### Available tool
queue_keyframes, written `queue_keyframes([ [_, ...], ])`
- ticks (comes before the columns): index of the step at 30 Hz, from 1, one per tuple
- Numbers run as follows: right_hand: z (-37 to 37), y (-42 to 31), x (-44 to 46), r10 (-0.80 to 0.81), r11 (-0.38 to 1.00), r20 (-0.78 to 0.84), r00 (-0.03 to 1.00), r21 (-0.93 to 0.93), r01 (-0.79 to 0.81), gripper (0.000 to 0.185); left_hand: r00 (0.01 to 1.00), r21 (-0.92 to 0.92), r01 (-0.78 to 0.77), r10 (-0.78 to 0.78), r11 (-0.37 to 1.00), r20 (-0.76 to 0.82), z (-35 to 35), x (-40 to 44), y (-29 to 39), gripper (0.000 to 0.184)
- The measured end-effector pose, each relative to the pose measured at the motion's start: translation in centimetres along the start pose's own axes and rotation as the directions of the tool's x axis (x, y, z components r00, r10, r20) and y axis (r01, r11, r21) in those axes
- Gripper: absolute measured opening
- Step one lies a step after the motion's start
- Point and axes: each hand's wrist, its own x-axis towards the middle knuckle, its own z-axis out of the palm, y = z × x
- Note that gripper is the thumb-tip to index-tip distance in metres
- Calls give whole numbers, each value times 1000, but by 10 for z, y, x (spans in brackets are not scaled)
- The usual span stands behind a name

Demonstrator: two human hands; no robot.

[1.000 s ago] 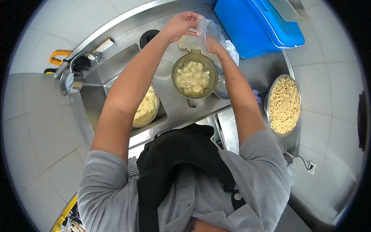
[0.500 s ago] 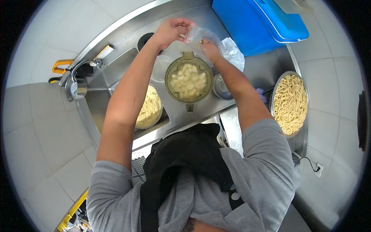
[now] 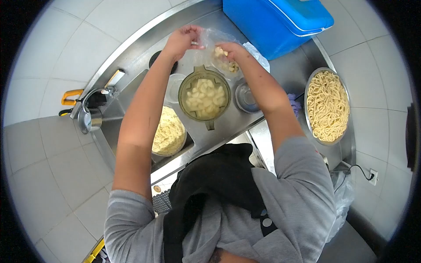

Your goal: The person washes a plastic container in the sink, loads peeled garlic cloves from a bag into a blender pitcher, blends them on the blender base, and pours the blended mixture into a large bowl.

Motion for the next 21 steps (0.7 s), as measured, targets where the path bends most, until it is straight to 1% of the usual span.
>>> queue_keyframes([
  [2, 15, -5, -45, -12, 991, 113, 993, 132, -4, 16, 996, -57, -38, 33, 998, -78, -5, 12, 6, 23],
  [3, 17, -5, -64, -2, 993, 119, 993, 117, -12, 16, 995, -66, -39, 32, 997, -92, -7, 19, 6, 23],
  [5, 14, -7, -101, -94, 987, -19, 995, 127, 96, 17, 979, -177, -63, 26, 982, -205, -13, 32, 5, 24],
  [6, 10, -12, -121, -176, 977, -10, 984, 117, 176, 16, 975, -185, -74, 31, 980, -222, -14, 37, 6, 24],
  [7, 11, -17, -141, -254, 962, 0, 967, 108, 253, 16, 961, -215, -76, 14, 974, -275, -12, 39, 4, 25],
  [8, 19, -21, -165, -248, 965, 10, 969, 92, 246, 16, 946, -245, -76, -8, 966, -325, -11, 41, 1, 25],
  [9, 30, -25, -190, -381, 922, -89, 920, 39, 386, 15, 942, -256, -82, -9, 963, -336, -11, 44, -4, 25],
  [10, 41, -27, -207, -508, 859, -181, 842, -25, 512, 14, 943, -253, -76, -13, 965, -332, -10, 47, -11, 24],
  [12, 60, -30, -224, -521, 852, -189, 832, -69, 518, 13, 945, -260, -75, -14, 963, -326, -8, 47, -21, 24],
  [13, 67, -28, -232, -537, 843, -203, 819, -102, 527, 12, 948, -310, -71, -33, 948, -317, -6, 46, -24, 23],
  [14, 57, -28, -222, -534, 840, -221, 816, -32, 541, 12, 951, -358, -67, -49, 931, -304, -6, 47, -27, 23],
  [15, 44, -33, -213, -540, 838, -224, 811, -50, 544, 12, 953, -372, -76, -42, 925, -300, -9, 49, -28, 23],
  [16, 24, -38, -200, -471, 818, -143, 871, 298, 492, 12, 951, -442, -95, -50, 892, -305, -13, 50, -28, 21],
  [17, 11, -39, -191, -420, 712, -35, 907, 607, 353, 11, 949, -511, -108, -65, 853, -309, -16, 51, -32, 20],
  [18, 7, -38, -185, -457, 670, -55, 888, 635, 385, 11, 949, -530, -112, -67, 840, -308, -16, 56, -38, 20],
  [19, 9, -41, -193, -453, 686, -54, 890, 616, 387, 11, 952, -517, -158, -9, 841, -306, -18, 70, -44, 21],
  [20, 14, -44, -200, -470, 744, -35, 882, 521, 417, 11, 951, -505, -205, 49, 838, -304, -21, 85, -50, 22],
  [21, 24, -42, -207, -482, 791, -15, 876, 424, 442, 12, 958, -477, -200, 70, 856, -277, -23, 80, -44, 22],
])
